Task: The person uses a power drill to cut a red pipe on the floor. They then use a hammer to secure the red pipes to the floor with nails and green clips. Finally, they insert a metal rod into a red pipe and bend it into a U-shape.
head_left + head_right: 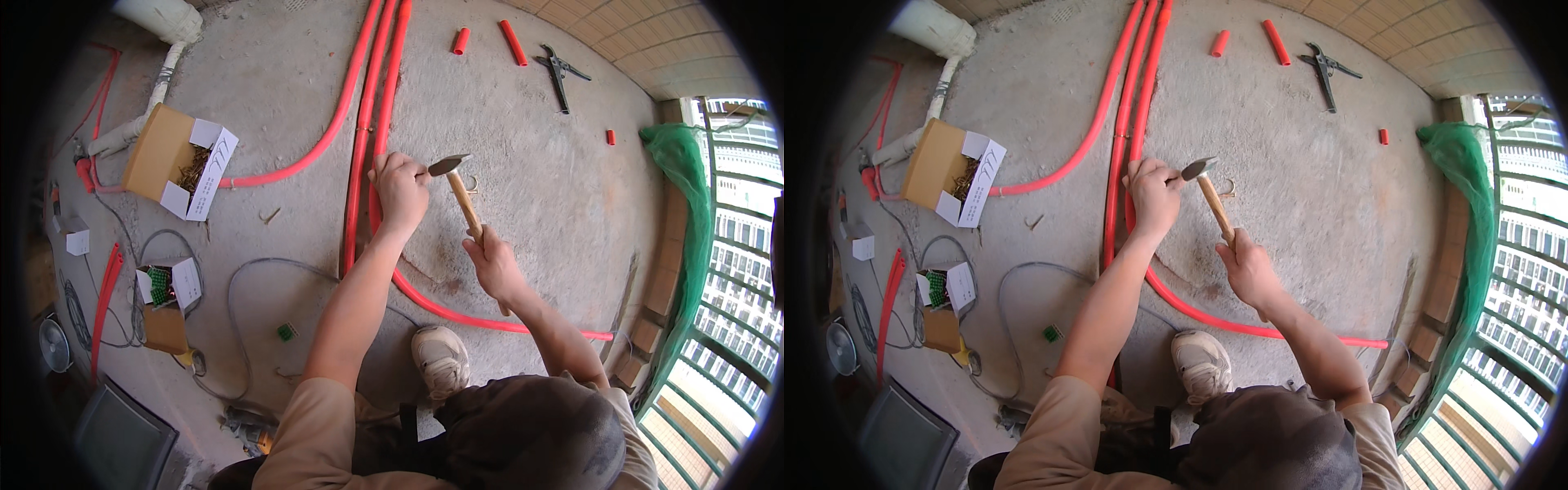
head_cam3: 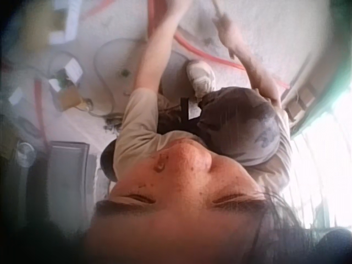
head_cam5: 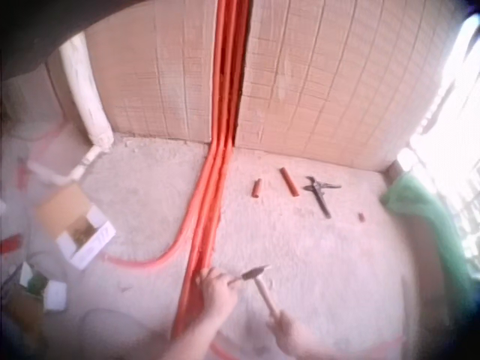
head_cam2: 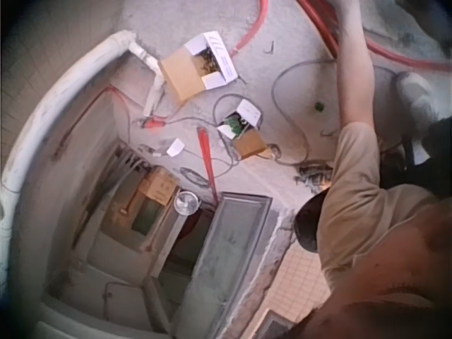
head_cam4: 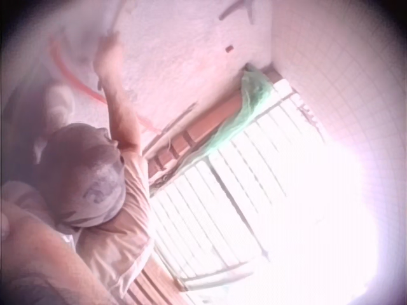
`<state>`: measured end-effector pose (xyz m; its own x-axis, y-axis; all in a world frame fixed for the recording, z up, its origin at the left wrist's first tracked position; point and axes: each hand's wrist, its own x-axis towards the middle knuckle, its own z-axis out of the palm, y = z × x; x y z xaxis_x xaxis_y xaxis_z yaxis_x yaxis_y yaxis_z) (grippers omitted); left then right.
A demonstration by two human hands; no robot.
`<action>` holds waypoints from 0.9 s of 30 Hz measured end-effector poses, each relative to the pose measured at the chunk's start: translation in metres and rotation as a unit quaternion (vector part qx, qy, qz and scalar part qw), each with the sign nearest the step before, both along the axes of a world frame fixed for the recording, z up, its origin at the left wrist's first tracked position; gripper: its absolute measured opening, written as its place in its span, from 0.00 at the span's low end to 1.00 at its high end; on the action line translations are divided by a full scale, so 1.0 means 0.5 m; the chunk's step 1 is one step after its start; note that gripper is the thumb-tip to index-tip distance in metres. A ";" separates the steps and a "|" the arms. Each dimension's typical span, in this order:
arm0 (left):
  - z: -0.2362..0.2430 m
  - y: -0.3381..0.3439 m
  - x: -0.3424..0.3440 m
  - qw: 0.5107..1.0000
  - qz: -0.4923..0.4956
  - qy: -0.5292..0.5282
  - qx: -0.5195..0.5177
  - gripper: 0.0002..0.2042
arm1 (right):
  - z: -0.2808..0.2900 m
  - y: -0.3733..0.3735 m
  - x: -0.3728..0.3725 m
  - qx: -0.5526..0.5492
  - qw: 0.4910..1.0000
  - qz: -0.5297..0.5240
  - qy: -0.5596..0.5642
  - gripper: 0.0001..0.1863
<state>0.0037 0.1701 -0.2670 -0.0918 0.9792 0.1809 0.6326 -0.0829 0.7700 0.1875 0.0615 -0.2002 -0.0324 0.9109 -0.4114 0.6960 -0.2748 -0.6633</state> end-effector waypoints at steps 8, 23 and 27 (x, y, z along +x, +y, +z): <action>0.070 0.081 -0.135 0.967 0.095 -0.236 -0.020 0.06 | 0.079 -0.002 -0.021 -0.053 0.945 -0.185 0.265 0.14; -0.002 0.223 -0.221 0.987 -0.135 0.004 0.086 0.07 | 0.051 -0.013 -0.040 -0.158 0.947 -0.160 0.230 0.13; -0.007 0.220 -0.216 0.987 -0.123 -0.001 0.104 0.06 | 0.049 -0.009 -0.037 -0.159 0.946 -0.162 0.230 0.13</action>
<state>-0.1040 0.2802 -0.2703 0.1433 0.9138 0.3800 0.5724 -0.3898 0.7214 0.1688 0.0571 -0.1757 -0.0146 0.7362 -0.6766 0.1974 -0.6613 -0.7237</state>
